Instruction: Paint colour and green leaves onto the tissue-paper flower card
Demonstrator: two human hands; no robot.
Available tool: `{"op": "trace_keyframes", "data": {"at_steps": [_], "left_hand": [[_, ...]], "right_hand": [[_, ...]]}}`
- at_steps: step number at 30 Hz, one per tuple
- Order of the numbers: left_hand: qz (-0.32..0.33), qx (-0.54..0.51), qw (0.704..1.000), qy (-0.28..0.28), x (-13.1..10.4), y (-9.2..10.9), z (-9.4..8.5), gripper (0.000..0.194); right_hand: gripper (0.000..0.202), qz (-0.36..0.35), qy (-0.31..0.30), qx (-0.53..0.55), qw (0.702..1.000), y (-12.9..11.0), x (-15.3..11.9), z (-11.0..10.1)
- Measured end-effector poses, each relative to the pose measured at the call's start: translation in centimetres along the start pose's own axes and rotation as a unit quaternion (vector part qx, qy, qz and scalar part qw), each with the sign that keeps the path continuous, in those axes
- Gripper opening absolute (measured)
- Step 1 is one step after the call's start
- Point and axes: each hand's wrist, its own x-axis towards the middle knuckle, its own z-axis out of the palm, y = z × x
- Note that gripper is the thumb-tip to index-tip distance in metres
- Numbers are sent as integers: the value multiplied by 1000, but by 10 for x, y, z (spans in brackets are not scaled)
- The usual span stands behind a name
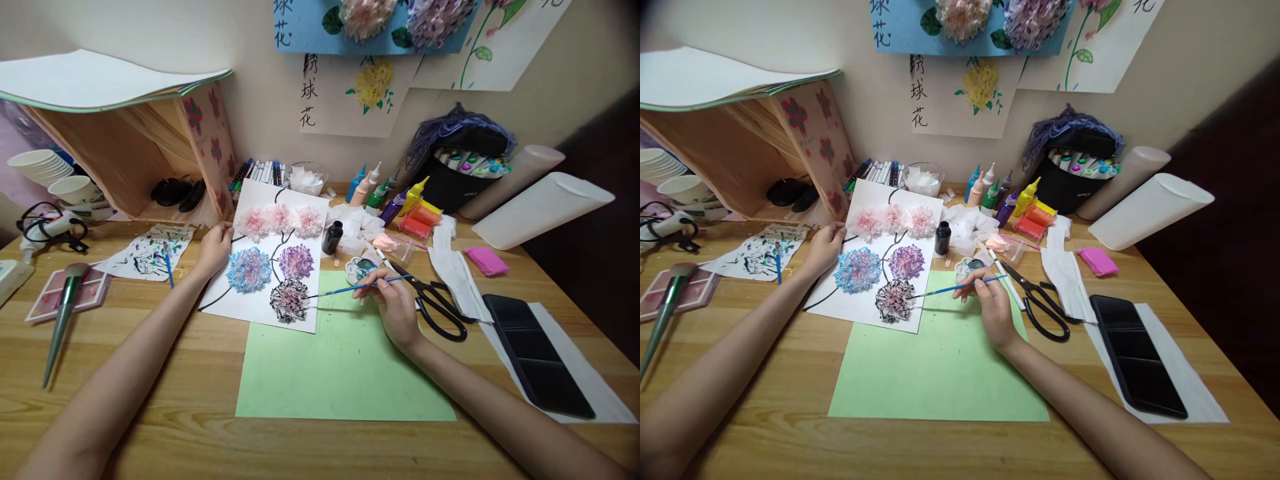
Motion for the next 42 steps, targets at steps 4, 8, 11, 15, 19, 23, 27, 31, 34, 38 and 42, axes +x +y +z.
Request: {"op": "trace_keyframes", "data": {"at_steps": [4,8,11,15,19,23,27,31,34,38,42], "left_hand": [[-5,-5,1000,1,0,1,0,21],[-8,-5,1000,3,0,1,1,22],[-6,-5,1000,3,0,0,1,22],[4,-3,1000,3,0,-1,2,23],[3,1,1000,4,0,-1,2,22],[-7,3,1000,4,0,1,1,20],[-3,2,1000,5,0,2,1,19],[-2,0,1000,6,0,1,1,20],[2,-3,1000,7,0,-1,2,21],[-2,0,1000,5,0,-2,2,21],[5,-5,1000,6,0,-2,2,21]], "right_hand": [[15,14,-14,-17,1000,1,0,1],[16,13,-34,-26,999,2,-3,3],[16,10,-45,-40,998,3,-5,3],[16,7,-28,-30,999,3,-4,2],[16,17,-29,-35,999,3,-3,2],[16,9,-20,-34,999,4,-3,2],[15,18,-25,-36,999,4,-3,2],[15,17,-8,-29,999,4,-2,1],[14,30,-7,-24,999,5,-1,0],[14,30,2,-6,1000,5,0,-1],[14,42,0,-8,999,4,0,-2]]}}
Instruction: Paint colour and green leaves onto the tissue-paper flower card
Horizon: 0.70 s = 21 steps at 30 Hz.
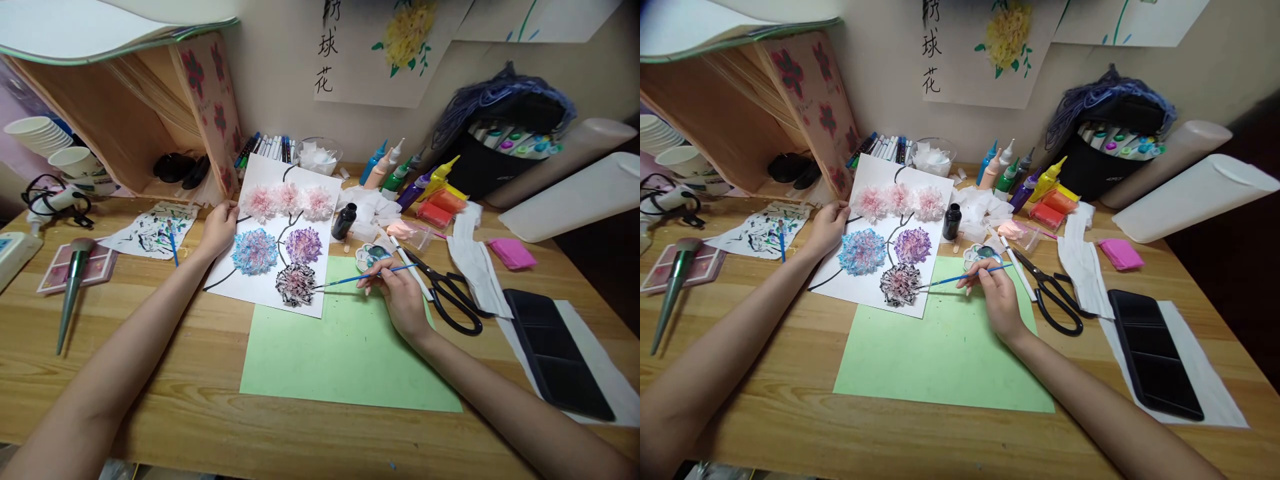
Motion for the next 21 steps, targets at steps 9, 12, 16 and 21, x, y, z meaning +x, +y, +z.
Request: {"op": "trace_keyframes", "data": {"at_steps": [9,12,16,21], "left_hand": [[2,-13,1000,4,1,-1,1,21],[1,-12,1000,2,0,0,1,21],[2,-9,1000,0,0,1,0,21],[-2,-8,1000,0,0,1,-1,20]], "right_hand": [[15,-3,-7,-27,1000,1,-1,-1],[15,-21,7,-10,1000,1,-1,-1],[15,-32,-15,-8,999,1,-2,-1],[15,-53,-1,-20,998,1,-4,-2]]}}
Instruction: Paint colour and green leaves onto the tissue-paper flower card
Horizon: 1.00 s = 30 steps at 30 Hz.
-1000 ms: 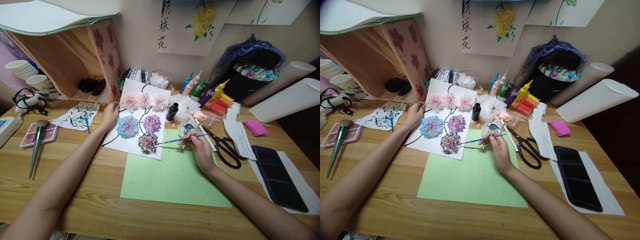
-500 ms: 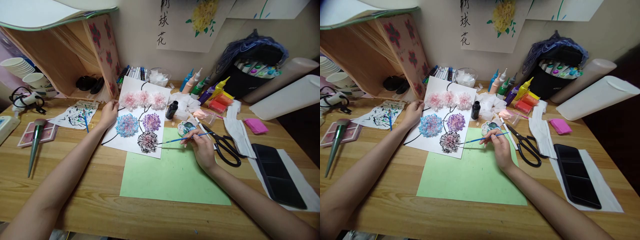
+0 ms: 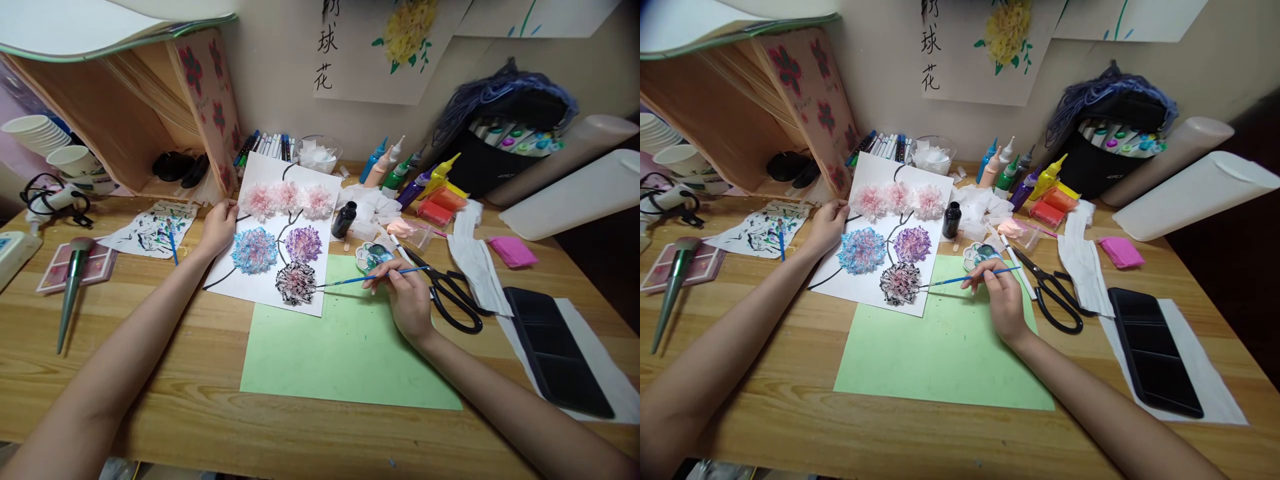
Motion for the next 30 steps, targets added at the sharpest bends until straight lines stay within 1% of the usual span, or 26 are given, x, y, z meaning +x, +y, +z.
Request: {"op": "trace_keyframes", "data": {"at_steps": [3,5,7,10,12,14,16,19,23,25,28,30], "left_hand": [[0,5,1000,0,0,0,0,20],[0,9,1000,1,1,0,1,20],[0,12,1000,2,1,-1,1,20],[2,15,1000,1,1,-1,0,20],[7,13,1000,-1,1,-1,0,20],[9,11,1000,-1,1,-2,1,19],[8,13,1000,1,2,-2,1,19],[6,16,1000,3,2,-2,1,19],[8,12,1000,7,2,-1,1,19],[7,12,1000,5,2,0,0,19],[1,15,1000,1,2,0,0,19],[-1,16,1000,0,2,1,0,19]], "right_hand": [[16,-21,-19,-1,1000,0,-1,0],[17,-27,-35,-25,999,-1,-2,1],[17,-36,-30,-42,998,-1,-3,1],[17,-59,-16,-25,998,-1,-3,1],[17,-68,-30,-21,997,0,-3,1],[17,-75,-45,-42,995,0,-3,1],[17,-87,-41,-62,993,-1,-4,1],[18,-112,-31,-56,992,-1,-5,1],[18,-117,-66,-84,987,-2,-6,1],[18,-122,-57,-95,986,-2,-5,1],[18,-139,-35,-78,987,-3,-5,1],[19,-138,-47,-76,986,-2,-6,1]]}}
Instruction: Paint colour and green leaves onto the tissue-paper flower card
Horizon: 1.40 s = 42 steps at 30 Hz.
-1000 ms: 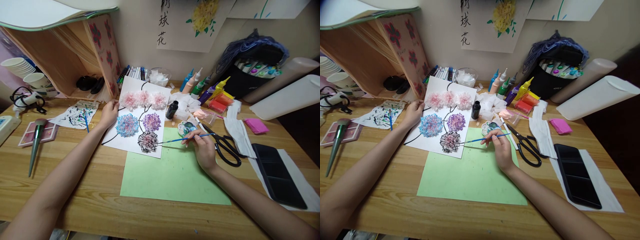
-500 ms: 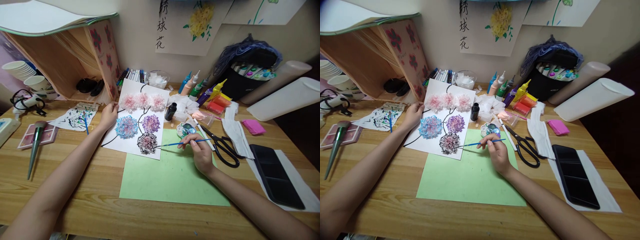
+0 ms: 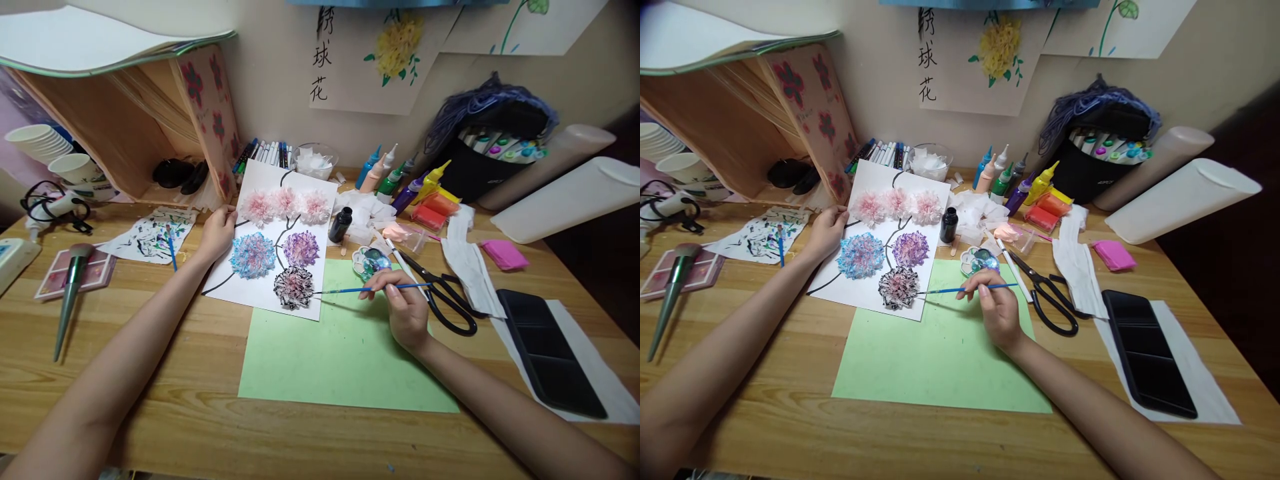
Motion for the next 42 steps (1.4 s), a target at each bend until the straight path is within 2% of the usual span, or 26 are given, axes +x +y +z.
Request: {"op": "trace_keyframes", "data": {"at_steps": [2,4,6,8,10,13,15,19,23,30,34,42], "left_hand": [[0,1,1000,1,0,0,0,20],[-1,3,1000,-1,0,0,0,20],[-5,2,1000,-4,0,0,0,21],[-6,-3,1000,-4,0,0,0,22],[-3,-8,1000,-1,0,-1,0,23],[-2,-16,1000,5,0,-4,0,25],[-8,-20,1000,1,0,-7,0,27],[0,-22,1000,7,0,-9,-1,30],[1,-23,1000,6,-1,-9,-2,32],[-1,-27,1000,-6,-1,-8,-3,28],[-2,-27,1000,-5,-1,-7,-4,27],[3,-32,999,4,0,-7,-4,25]], "right_hand": [[19,7,-13,-13,1000,1,-1,1],[19,9,0,-16,1000,1,0,0],[18,-19,54,1,998,-5,7,-2],[17,-80,130,26,988,-17,24,-7],[18,-149,192,40,969,-34,49,-13],[22,-205,275,3,939,-61,91,-23],[23,-200,263,-49,942,-73,114,-25],[31,-150,140,-148,967,-78,136,-18],[34,-133,77,-202,967,-66,134,-9],[35,-102,29,-239,965,-49,132,-9],[35,-92,23,-215,972,-43,133,-7],[35,-111,84,-155,978,-53,133,-14]]}}
